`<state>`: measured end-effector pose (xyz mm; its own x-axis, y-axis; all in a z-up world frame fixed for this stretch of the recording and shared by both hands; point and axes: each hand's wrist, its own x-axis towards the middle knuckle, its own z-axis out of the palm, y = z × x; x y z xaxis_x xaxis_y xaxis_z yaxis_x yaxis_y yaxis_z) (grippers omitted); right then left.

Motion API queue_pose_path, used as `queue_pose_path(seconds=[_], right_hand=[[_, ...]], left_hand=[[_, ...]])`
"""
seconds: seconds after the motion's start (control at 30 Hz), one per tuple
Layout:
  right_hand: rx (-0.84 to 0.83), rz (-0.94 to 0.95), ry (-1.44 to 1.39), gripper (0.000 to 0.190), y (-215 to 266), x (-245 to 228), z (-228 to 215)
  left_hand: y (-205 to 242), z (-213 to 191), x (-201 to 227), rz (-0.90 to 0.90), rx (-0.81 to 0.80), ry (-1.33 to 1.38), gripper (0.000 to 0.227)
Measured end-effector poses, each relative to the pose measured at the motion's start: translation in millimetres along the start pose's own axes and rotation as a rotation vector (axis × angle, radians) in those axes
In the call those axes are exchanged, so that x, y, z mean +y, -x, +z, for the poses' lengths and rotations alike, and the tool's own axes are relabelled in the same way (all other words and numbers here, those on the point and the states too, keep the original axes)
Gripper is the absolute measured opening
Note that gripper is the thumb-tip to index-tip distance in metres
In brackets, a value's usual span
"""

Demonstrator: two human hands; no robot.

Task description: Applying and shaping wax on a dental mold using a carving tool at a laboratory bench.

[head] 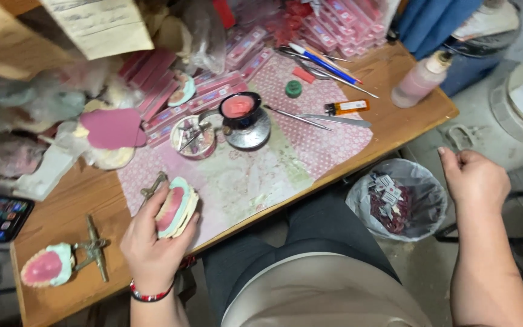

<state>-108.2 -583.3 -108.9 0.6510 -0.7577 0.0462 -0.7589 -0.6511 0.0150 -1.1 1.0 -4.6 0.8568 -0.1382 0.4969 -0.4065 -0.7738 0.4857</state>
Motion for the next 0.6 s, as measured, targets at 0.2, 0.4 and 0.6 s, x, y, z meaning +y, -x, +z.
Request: queue_pose_path(seconds=[0.2,0.4,0.6], right_hand=[[0.693,-0.767,-0.306,0.038,15,-67,-40],[0.438,-1.11,-0.537,0.019,42,-207,-85],[0.404,-1.073,-0.151,0.015,34,-253,-96]], left_hand=[[1,3,1,0.025,-0.007,0.02,0.066],[-23,9,29,0.196,0.106,0.319,0.051],[-25,17,18,0.2,0.061,0.341,0.053]])
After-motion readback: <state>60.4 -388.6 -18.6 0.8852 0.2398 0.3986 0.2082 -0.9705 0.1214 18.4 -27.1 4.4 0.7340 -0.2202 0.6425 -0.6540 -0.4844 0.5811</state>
